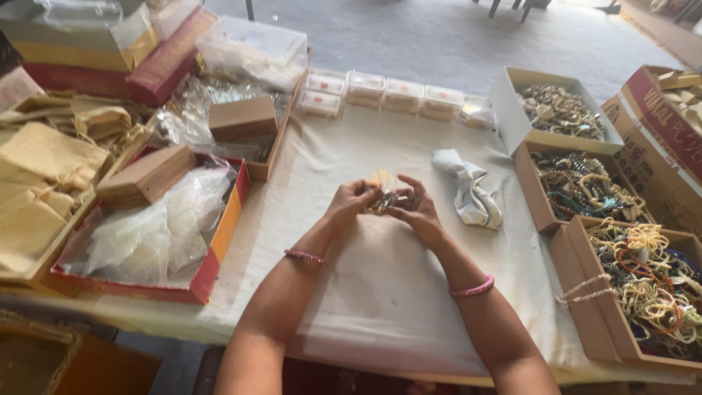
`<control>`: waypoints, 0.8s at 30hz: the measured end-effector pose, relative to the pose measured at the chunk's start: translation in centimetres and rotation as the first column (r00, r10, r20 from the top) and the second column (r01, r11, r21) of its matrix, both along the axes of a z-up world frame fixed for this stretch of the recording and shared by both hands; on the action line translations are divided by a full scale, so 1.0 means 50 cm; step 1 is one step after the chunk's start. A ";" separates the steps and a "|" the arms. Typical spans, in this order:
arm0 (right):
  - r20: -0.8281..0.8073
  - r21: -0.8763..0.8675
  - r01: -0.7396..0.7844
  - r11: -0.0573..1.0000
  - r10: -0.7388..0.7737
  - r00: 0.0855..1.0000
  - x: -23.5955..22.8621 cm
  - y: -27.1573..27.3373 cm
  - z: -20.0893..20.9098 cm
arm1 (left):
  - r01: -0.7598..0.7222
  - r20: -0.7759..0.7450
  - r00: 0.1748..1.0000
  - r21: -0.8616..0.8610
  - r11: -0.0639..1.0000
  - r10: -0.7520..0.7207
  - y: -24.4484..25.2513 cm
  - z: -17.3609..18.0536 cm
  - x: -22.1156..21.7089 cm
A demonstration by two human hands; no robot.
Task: The person cleans a beaded necklace with a white cloth, then places it into a small plastic bag. They put the bagged necklace into a beige drawstring pouch, tie it closed, and place the pouch into a small plastic container. They repeat the process with another necklace.
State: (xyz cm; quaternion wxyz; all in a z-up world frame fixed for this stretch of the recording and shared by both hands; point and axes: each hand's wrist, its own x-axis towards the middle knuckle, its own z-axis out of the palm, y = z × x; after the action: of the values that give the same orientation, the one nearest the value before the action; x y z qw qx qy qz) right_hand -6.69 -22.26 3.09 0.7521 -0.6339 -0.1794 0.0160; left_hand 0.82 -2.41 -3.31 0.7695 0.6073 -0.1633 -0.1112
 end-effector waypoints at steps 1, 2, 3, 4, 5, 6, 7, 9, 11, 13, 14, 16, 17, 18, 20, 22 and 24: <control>-0.016 -0.002 -0.003 1.000 0.003 1.000 0.007 -0.004 -0.010 | -0.003 -0.016 1.000 -0.002 1.000 0.003 -0.001 0.006 -0.005; -0.014 -0.003 0.005 1.000 -0.005 1.000 0.013 -0.006 -0.023 | -0.002 0.007 1.000 -0.021 1.000 0.002 0.000 0.011 -0.011; -0.013 -0.005 0.012 1.000 -0.013 1.000 0.018 -0.008 -0.036 | 0.000 0.030 1.000 -0.039 0.999 0.001 0.001 0.016 -0.018; -0.023 -0.006 0.010 1.000 -0.010 1.000 0.014 -0.006 -0.035 | -0.003 0.020 1.000 -0.039 0.999 0.004 -0.001 0.019 -0.023; -0.018 -0.035 0.046 0.998 -0.047 0.999 0.010 -0.004 -0.034 | 0.006 0.039 0.999 -0.065 0.998 -0.004 -0.003 0.023 -0.028; -0.006 -0.062 0.085 0.994 -0.086 0.996 0.010 -0.003 -0.028 | 0.019 0.065 0.998 -0.089 0.996 -0.013 -0.006 0.032 -0.028; -0.009 -0.061 0.085 0.995 -0.085 0.996 0.007 -0.001 -0.029 | 0.018 0.062 0.998 -0.087 0.996 -0.012 -0.005 0.035 -0.034; 0.072 -0.183 0.168 0.969 -0.157 0.985 0.003 0.003 -0.029 | -0.001 0.045 0.999 -0.088 0.996 0.005 -0.003 0.045 -0.044; 0.254 -0.321 0.294 0.900 -0.217 0.943 -0.003 0.010 -0.017 | -0.015 0.066 0.998 -0.070 0.997 0.020 -0.002 0.040 -0.041; 0.436 -0.423 0.433 0.796 -0.240 0.867 -0.008 0.014 -0.004 | -0.028 0.089 0.996 -0.054 0.998 0.033 -0.002 0.037 -0.036; 0.536 -0.443 0.480 0.757 -0.205 0.819 -0.010 0.013 0.002 | -0.038 0.120 0.992 -0.038 0.999 0.042 -0.004 0.035 -0.034; 0.628 -0.457 0.526 0.717 -0.159 0.762 -0.009 0.011 0.006 | -0.050 0.152 0.987 -0.023 0.998 0.053 -0.006 0.035 -0.035; 0.604 -0.484 0.523 0.701 -0.165 0.779 -0.006 0.010 0.004 | -0.047 0.150 0.987 -0.022 0.999 0.050 -0.007 0.038 -0.037; 0.581 -0.510 0.518 0.687 -0.169 0.796 -0.003 0.009 0.002 | -0.046 0.148 0.988 -0.021 0.999 0.048 -0.005 0.041 -0.040; 0.577 -0.497 0.501 0.709 -0.162 0.801 0.005 0.003 -0.009 | -0.022 0.133 0.991 -0.051 0.998 0.029 -0.007 0.047 -0.046; 0.573 -0.481 0.485 0.731 -0.157 0.804 0.017 -0.004 -0.026 | 0.003 0.120 0.993 -0.079 0.997 0.007 -0.008 0.054 -0.050; 0.400 -0.360 0.327 0.874 -0.172 0.900 0.030 -0.012 -0.049 | 0.029 0.109 0.994 -0.091 0.995 -0.019 -0.010 0.061 -0.052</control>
State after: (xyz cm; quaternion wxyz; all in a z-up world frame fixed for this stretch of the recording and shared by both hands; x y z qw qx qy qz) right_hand -5.18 -22.87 0.62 0.5492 -0.7903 -0.2200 -0.1595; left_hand -1.79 -2.93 -0.25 0.7854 0.5742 -0.2169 -0.0800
